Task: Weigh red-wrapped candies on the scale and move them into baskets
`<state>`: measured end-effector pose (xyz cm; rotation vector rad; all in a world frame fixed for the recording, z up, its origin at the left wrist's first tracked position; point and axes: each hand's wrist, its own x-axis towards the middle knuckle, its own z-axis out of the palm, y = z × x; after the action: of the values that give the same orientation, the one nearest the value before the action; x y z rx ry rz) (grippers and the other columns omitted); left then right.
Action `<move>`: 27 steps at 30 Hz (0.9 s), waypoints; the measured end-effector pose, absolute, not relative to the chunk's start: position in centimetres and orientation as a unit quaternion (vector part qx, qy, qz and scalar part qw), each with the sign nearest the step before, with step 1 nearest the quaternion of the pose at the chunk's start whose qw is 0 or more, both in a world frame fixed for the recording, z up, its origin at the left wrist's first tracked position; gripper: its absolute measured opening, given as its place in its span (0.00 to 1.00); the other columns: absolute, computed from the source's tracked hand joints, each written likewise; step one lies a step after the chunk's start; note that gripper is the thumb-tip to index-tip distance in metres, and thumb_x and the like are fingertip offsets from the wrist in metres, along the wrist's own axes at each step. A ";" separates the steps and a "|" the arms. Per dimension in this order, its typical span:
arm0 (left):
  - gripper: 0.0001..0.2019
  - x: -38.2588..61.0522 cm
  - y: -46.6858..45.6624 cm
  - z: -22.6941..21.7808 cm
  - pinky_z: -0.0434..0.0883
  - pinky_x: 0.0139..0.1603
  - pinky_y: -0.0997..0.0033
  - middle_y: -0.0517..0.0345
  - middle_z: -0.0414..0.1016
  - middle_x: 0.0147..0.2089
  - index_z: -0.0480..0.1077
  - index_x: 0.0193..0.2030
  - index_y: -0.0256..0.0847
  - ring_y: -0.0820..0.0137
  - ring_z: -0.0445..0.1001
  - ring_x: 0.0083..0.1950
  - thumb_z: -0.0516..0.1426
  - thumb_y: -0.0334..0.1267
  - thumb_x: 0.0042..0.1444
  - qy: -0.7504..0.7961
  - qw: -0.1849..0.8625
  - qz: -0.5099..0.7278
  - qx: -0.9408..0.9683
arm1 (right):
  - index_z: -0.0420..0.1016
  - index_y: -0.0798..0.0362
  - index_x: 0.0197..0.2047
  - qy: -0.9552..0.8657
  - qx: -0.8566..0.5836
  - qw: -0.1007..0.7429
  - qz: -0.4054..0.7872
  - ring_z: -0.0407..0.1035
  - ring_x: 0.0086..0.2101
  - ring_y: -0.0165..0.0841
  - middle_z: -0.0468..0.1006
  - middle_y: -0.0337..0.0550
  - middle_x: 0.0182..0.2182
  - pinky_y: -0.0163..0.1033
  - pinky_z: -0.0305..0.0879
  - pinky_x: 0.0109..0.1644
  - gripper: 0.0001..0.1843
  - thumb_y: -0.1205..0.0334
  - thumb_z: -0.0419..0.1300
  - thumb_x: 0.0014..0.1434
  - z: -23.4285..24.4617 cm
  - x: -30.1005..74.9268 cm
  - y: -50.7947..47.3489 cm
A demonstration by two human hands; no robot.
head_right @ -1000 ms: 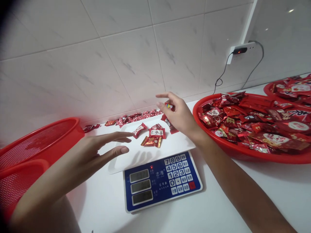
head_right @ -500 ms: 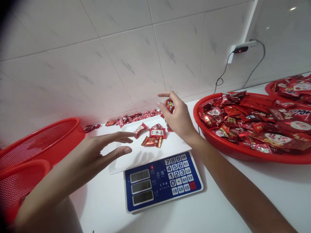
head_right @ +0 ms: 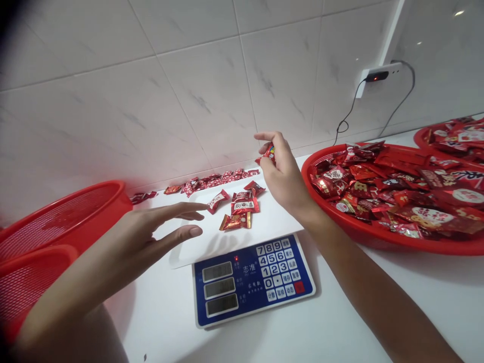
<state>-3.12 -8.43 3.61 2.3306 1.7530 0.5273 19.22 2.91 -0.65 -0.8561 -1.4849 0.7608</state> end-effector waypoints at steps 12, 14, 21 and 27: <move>0.23 -3.2 -8.5 3.4 0.78 0.54 0.59 0.59 0.82 0.55 0.75 0.56 0.54 0.60 0.80 0.53 0.54 0.61 0.64 0.589 0.085 0.160 0.787 | 0.69 0.47 0.51 -0.657 -0.358 0.584 0.314 0.69 0.39 0.31 0.69 0.42 0.44 0.38 0.69 0.42 0.20 0.75 0.51 0.59 -0.8 19.0 3.0; 0.22 -3.2 -8.5 3.4 0.78 0.54 0.60 0.61 0.81 0.55 0.74 0.58 0.55 0.61 0.80 0.53 0.54 0.61 0.64 0.589 0.084 0.160 0.788 | 0.70 0.49 0.52 -0.670 -0.359 0.574 0.305 0.69 0.39 0.31 0.71 0.42 0.44 0.39 0.69 0.44 0.20 0.75 0.51 0.60 -1.0 19.0 3.2; 0.22 -3.1 -8.5 3.5 0.77 0.55 0.60 0.62 0.82 0.54 0.75 0.57 0.56 0.61 0.81 0.52 0.54 0.62 0.63 0.590 0.086 0.165 0.786 | 0.73 0.48 0.57 -0.754 -0.361 0.467 0.289 0.68 0.58 0.39 0.74 0.44 0.59 0.50 0.64 0.62 0.19 0.68 0.56 0.64 -0.4 19.5 2.3; 0.21 -3.8 -8.9 3.9 0.79 0.50 0.60 0.61 0.81 0.55 0.76 0.54 0.55 0.59 0.80 0.53 0.53 0.62 0.64 0.588 0.082 0.168 0.787 | 0.79 0.48 0.54 -0.743 -0.499 0.418 0.154 0.74 0.51 0.42 0.80 0.51 0.52 0.52 0.66 0.55 0.18 0.69 0.55 0.65 0.4 26.4 3.0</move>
<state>-3.76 -8.90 3.87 2.3511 1.7572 0.5023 26.42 2.97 0.37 -1.2528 -1.8638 0.3869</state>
